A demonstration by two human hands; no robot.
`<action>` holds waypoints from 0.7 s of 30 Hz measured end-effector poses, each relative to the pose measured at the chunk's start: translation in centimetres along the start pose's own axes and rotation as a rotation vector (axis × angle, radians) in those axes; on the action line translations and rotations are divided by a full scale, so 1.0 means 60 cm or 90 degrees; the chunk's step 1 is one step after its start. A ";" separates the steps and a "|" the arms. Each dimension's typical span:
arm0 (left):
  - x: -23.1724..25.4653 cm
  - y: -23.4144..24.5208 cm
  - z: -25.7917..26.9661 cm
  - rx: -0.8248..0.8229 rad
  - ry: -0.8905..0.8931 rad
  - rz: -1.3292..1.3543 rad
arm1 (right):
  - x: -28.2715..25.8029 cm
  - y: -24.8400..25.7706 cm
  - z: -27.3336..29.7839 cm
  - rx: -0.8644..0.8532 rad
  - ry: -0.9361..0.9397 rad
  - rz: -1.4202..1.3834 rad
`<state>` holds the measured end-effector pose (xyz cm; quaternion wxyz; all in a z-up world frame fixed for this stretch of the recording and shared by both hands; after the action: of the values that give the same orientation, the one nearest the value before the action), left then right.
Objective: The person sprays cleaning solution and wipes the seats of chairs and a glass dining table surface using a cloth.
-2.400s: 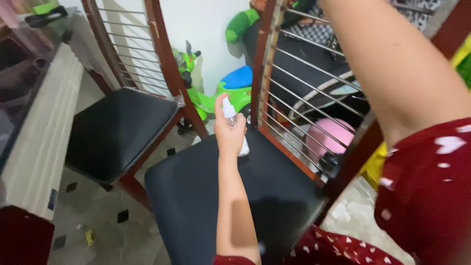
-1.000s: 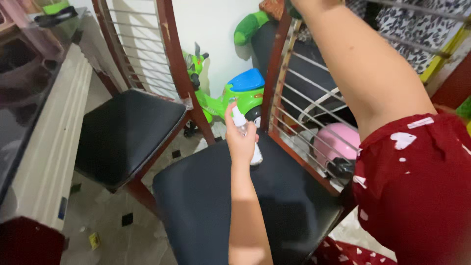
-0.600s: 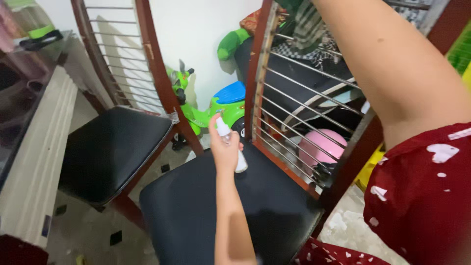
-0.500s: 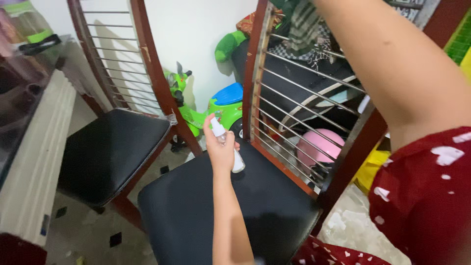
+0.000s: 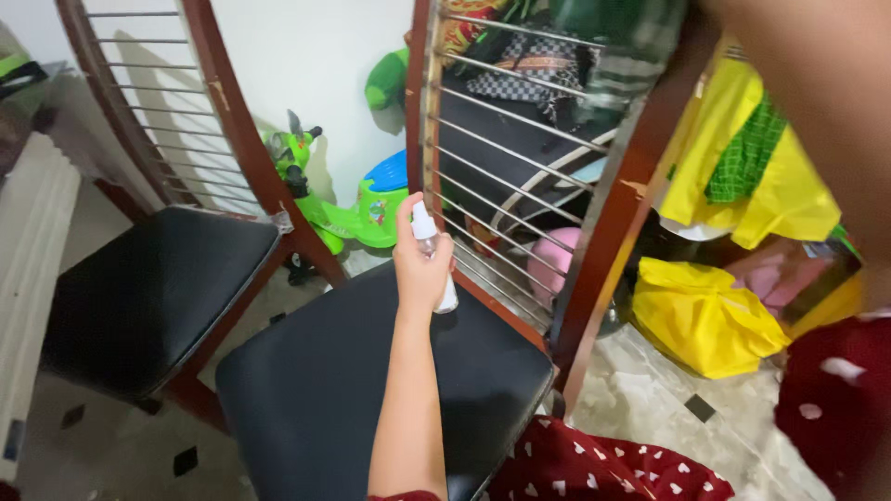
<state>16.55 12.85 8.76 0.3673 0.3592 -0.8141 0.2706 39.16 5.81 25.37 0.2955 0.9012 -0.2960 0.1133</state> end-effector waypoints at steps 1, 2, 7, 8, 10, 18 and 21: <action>0.004 -0.008 0.005 -0.005 -0.014 -0.006 | 0.004 0.004 0.014 -0.005 -0.001 0.002; 0.009 -0.008 0.007 -0.008 -0.032 -0.015 | 0.001 0.009 0.019 -0.006 0.003 0.004; 0.025 -0.013 0.007 -0.014 -0.024 0.007 | -0.037 0.034 0.050 -0.043 0.051 0.020; 0.025 -0.016 0.010 -0.022 -0.023 0.006 | -0.043 0.039 0.059 -0.048 0.060 0.024; 0.029 -0.025 0.015 -0.033 -0.033 -0.008 | -0.037 0.048 0.055 -0.045 0.064 0.029; 0.032 -0.028 0.016 -0.046 -0.055 -0.004 | 0.013 0.067 0.029 0.056 0.001 0.060; 0.030 -0.015 0.013 -0.025 -0.024 0.045 | -0.016 0.061 0.059 0.048 0.063 0.105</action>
<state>16.10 11.06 9.93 0.3493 0.3279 -0.8383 0.2603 36.28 1.73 23.88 0.2649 0.8776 -0.3500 0.1926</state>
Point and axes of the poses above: each hand's wrist, its own z-axis away from the middle knuckle, its own y-axis out of the back of the hand, x = y × z, the point moved 5 cm from there along -z, towards the middle knuckle, and after that the axes turned 4 degrees about -y, right-handed, at the moved point
